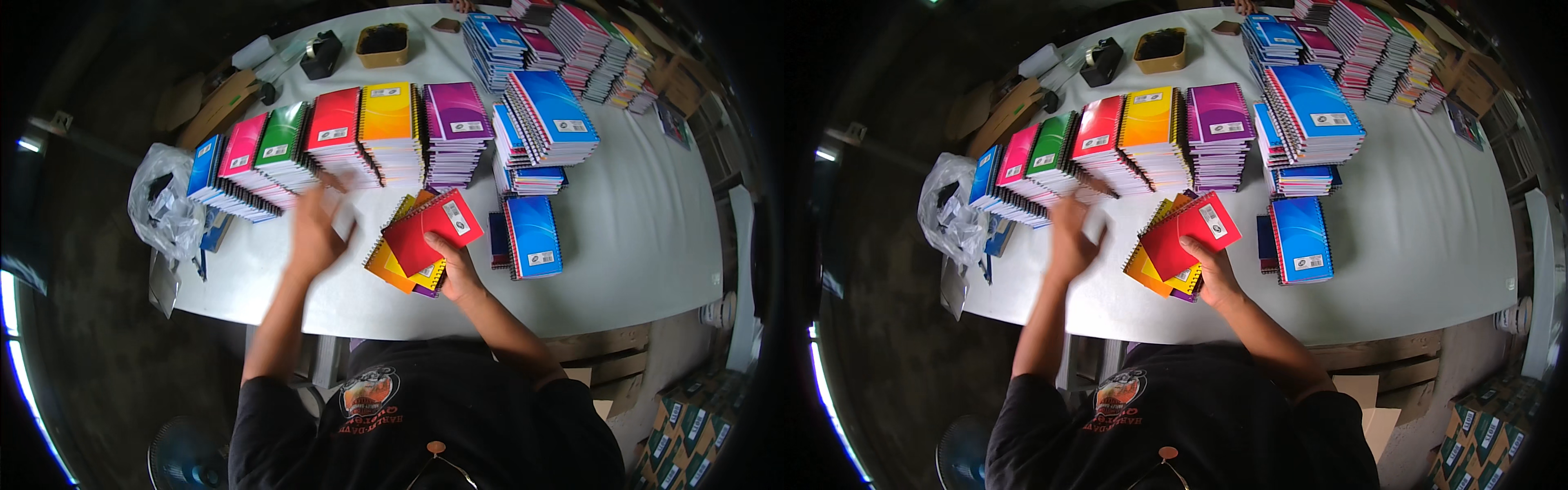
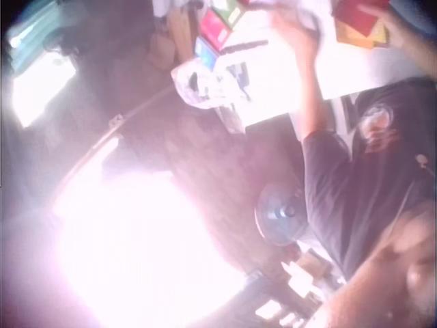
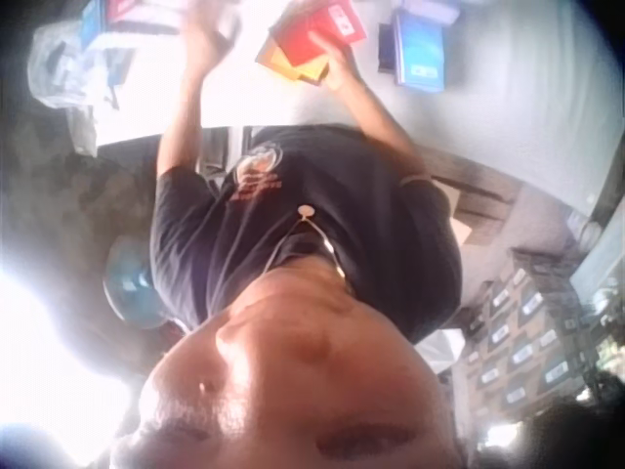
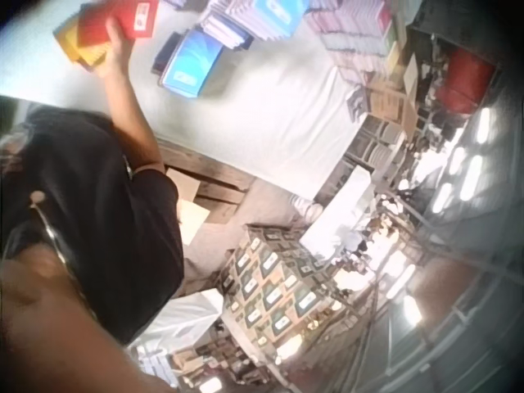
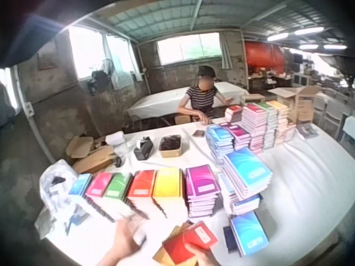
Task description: The person stands at a table covered with stacks of colorful spiral-bound notebooks. They repeatedly pick up individual notebooks from various piles, briefly inspect them, and place them onto a new stack in the center of the table. The person continues this process, sorting through different colors and sizes of notebooks.
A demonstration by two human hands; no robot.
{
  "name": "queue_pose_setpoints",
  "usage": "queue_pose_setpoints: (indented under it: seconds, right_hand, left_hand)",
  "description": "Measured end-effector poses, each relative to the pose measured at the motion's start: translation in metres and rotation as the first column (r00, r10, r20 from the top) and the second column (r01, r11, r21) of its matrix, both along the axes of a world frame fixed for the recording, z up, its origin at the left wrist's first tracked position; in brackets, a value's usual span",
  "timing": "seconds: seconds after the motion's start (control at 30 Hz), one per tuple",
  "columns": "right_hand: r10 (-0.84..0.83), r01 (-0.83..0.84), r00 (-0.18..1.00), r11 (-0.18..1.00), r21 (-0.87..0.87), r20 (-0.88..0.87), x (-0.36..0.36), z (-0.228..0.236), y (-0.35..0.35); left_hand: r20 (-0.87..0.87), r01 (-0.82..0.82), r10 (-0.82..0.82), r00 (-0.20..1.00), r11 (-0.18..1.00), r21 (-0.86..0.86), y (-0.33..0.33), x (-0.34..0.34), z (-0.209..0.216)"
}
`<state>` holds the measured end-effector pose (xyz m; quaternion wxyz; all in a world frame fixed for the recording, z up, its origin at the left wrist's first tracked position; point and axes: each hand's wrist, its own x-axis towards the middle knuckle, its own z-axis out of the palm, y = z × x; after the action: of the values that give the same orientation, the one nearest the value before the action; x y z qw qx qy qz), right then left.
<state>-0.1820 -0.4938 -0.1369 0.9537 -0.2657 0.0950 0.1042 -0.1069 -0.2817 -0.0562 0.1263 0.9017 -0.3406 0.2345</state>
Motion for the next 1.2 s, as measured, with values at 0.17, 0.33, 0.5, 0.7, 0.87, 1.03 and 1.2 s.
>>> queue_pose_setpoints:
  seconds: [0.17, 0.33, 0.5, 0.7, 0.87, 1.03, 1.2]
  right_hand:
    - [0.201, -0.187, 0.977, 0.968, -0.166, 0.069, 0.003, 0.005, 0.005]
    - [0.232, -0.226, 0.972, 0.966, -0.128, 0.034, 0.008, 0.001, 0.002]
    - [0.123, -0.118, 0.991, 0.987, -0.109, 0.048, 0.008, 0.003, 0.005]
    - [0.154, -0.155, 0.976, 0.988, 0.000, 0.152, 0.003, -0.016, 0.018]
    - [0.206, -0.200, 0.978, 0.967, -0.161, 0.025, 0.006, -0.001, 0.031]
    - [0.297, -0.299, 0.954, 0.953, -0.042, -0.045, 0.002, 0.004, 0.053]
    - [0.150, -0.150, 0.988, 0.989, 0.009, -0.044, 0.007, -0.003, 0.069]
  left_hand:
    - [0.202, -0.276, 0.266, 0.943, 0.961, 0.024, 0.065, 0.084, 0.019]
    - [-0.263, -0.566, 0.550, 0.792, 0.824, 0.020, 0.067, 0.083, 0.042]
    - [0.333, -0.070, 0.235, 0.913, 0.895, -0.440, 0.029, 0.021, 0.050]
    - [-0.126, 0.289, -0.284, 0.950, 0.957, 0.023, -0.026, -0.088, -0.012]
    - [0.037, 0.041, -0.036, 0.999, 0.984, -0.173, 0.024, -0.019, 0.012]
    - [0.104, -0.229, 0.213, 0.971, 0.958, 0.171, 0.083, 0.080, 0.019]
    - [0.167, -0.024, 0.039, 0.985, 0.995, -0.095, 0.077, 0.030, 0.033]
